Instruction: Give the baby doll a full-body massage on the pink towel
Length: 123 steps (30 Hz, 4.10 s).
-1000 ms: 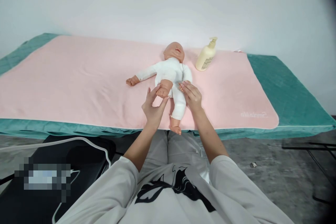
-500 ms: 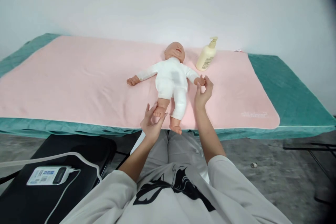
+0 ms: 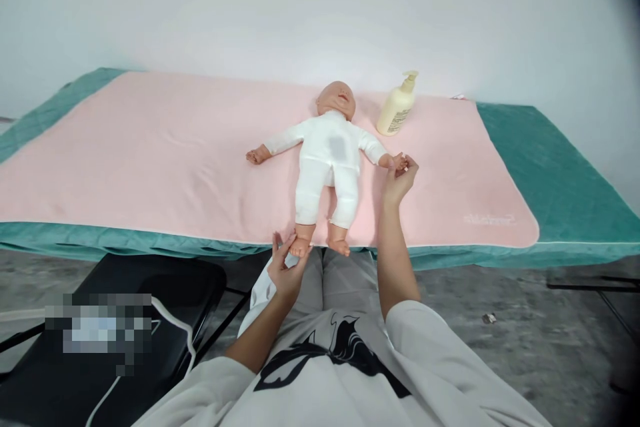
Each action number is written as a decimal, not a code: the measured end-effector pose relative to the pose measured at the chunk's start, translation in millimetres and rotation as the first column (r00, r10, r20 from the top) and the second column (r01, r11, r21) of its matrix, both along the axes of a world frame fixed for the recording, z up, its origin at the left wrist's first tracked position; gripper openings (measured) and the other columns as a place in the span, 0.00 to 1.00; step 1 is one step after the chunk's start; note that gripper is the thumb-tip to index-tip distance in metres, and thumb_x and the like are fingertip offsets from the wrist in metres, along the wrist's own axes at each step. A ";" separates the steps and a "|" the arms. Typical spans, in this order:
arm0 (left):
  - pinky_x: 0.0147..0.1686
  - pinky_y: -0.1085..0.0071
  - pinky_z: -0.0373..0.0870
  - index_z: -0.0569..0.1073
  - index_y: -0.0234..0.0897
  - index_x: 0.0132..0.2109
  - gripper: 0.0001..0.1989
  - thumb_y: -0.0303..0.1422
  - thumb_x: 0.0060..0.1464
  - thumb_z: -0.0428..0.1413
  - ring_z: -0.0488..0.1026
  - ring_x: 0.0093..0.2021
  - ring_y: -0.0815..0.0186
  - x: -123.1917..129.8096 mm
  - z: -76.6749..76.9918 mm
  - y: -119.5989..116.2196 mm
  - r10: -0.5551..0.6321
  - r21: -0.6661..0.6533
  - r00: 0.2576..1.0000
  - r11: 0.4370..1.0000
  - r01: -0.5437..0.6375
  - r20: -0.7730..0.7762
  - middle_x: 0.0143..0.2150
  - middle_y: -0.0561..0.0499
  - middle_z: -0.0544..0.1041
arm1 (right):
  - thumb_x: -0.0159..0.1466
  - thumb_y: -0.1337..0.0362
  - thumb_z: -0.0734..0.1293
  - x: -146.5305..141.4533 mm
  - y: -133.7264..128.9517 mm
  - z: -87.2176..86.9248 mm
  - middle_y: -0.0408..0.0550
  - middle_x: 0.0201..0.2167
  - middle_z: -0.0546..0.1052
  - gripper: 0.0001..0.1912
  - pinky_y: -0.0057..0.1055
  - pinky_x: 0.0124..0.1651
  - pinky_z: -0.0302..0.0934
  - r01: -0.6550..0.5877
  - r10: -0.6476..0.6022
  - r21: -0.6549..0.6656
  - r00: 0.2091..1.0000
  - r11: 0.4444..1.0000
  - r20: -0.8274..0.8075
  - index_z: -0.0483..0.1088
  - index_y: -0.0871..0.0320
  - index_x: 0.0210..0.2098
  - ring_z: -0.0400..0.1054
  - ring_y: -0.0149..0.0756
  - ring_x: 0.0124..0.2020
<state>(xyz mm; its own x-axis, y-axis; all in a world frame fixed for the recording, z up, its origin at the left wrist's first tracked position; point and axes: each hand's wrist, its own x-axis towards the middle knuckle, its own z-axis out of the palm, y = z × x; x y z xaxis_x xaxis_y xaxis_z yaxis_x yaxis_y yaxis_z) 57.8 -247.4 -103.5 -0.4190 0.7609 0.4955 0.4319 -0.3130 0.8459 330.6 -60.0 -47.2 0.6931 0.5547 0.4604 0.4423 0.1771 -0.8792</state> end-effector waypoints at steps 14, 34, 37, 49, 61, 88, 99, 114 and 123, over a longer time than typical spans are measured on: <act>0.58 0.55 0.75 0.78 0.36 0.53 0.22 0.35 0.51 0.67 0.73 0.62 0.51 -1.7 9.3 2.2 -0.048 -0.023 0.999 0.999 0.048 -0.004 0.50 0.42 0.82 | 0.68 0.51 0.62 -6.1 -9.6 11.0 0.58 0.54 0.71 0.26 0.44 0.57 0.70 0.001 0.000 -0.027 0.999 1.000 0.036 0.63 0.61 0.59 0.71 0.42 0.55; 0.71 0.48 0.57 0.73 0.43 0.60 0.27 0.38 0.54 0.65 0.77 0.57 0.54 11.1 83.1 56.7 -0.075 0.117 0.993 0.989 0.085 -0.093 0.54 0.49 0.81 | 0.73 0.53 0.54 -39.8 -19.8 21.7 0.56 0.52 0.78 0.23 0.44 0.65 0.69 -0.346 0.264 0.059 0.806 0.937 0.529 0.75 0.57 0.52 0.72 0.40 0.58; 0.72 0.48 0.55 0.73 0.44 0.61 0.26 0.37 0.55 0.65 0.78 0.56 0.56 14.0 94.3 67.9 -0.096 0.120 0.988 0.987 0.110 -0.117 0.55 0.49 0.80 | 0.74 0.55 0.55 -41.1 -20.1 21.8 0.55 0.51 0.78 0.22 0.43 0.65 0.69 -0.424 0.310 0.083 0.768 0.902 0.561 0.76 0.56 0.52 0.73 0.39 0.59; 0.73 0.51 0.54 0.71 0.44 0.61 0.26 0.40 0.56 0.64 0.78 0.56 0.59 27.7 122.2 97.3 -0.129 0.127 0.983 0.981 0.145 -0.129 0.57 0.50 0.79 | 0.74 0.60 0.57 -41.9 -17.4 17.3 0.51 0.54 0.79 0.19 0.46 0.70 0.64 -0.615 0.455 0.045 0.628 0.787 0.631 0.75 0.54 0.55 0.72 0.39 0.60; 0.71 0.50 0.57 0.74 0.45 0.59 0.25 0.41 0.55 0.65 0.72 0.63 0.55 25.0 121.1 95.1 -0.122 0.047 0.985 0.991 0.128 -0.118 0.56 0.51 0.80 | 0.74 0.59 0.55 -40.1 -21.6 24.4 0.53 0.53 0.78 0.20 0.44 0.66 0.67 -0.447 0.359 0.041 0.767 0.893 0.532 0.76 0.56 0.53 0.71 0.37 0.59; 0.62 0.53 0.73 0.78 0.40 0.54 0.22 0.35 0.50 0.68 0.75 0.60 0.51 -4.1 50.5 17.9 -0.056 0.047 0.981 0.997 0.066 -0.186 0.48 0.45 0.83 | 0.66 0.50 0.63 16.6 15.8 -20.6 0.62 0.52 0.70 0.29 0.51 0.62 0.65 0.071 -0.073 -0.018 0.985 0.997 -0.156 0.59 0.65 0.57 0.70 0.42 0.53; 0.55 0.53 0.78 0.78 0.41 0.54 0.23 0.36 0.50 0.67 0.73 0.61 0.48 -9.1 20.6 -3.7 -0.017 -0.031 0.980 0.999 0.011 -0.200 0.49 0.43 0.83 | 0.68 0.50 0.59 18.3 13.8 -17.4 0.66 0.59 0.62 0.34 0.51 0.67 0.59 0.005 -0.018 -0.073 0.985 0.997 -0.174 0.49 0.66 0.64 0.62 0.46 0.64; 0.54 0.56 0.72 0.75 0.34 0.55 0.29 0.50 0.66 0.42 0.77 0.54 0.53 -49.2 35.4 10.2 -0.091 0.111 0.935 0.984 0.136 -0.344 0.50 0.37 0.80 | 0.67 0.47 0.60 -4.1 -33.7 -11.7 0.66 0.64 0.56 0.34 0.58 0.70 0.51 0.050 -0.048 0.042 0.998 0.998 -0.046 0.53 0.62 0.64 0.55 0.48 0.70; 0.54 0.60 0.72 0.71 0.35 0.60 0.22 0.38 0.61 0.55 0.69 0.60 0.55 -84.0 103.1 129.0 0.107 -0.081 0.962 0.988 -0.131 -0.251 0.60 0.37 0.73 | 0.70 0.50 0.56 -63.5 -169.3 -4.2 0.43 0.27 0.74 0.24 0.36 0.33 0.70 -0.199 0.220 -0.311 0.975 0.929 0.035 0.64 0.57 0.59 0.70 0.38 0.25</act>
<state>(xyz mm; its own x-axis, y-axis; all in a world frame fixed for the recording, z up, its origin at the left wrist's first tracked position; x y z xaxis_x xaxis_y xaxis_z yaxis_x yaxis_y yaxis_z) -26.2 -118.4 -0.3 -0.3843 0.7622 0.5210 0.6586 -0.1691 0.7332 267.1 -229.2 -51.4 0.5188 0.8046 0.2890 0.4849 0.0016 -0.8746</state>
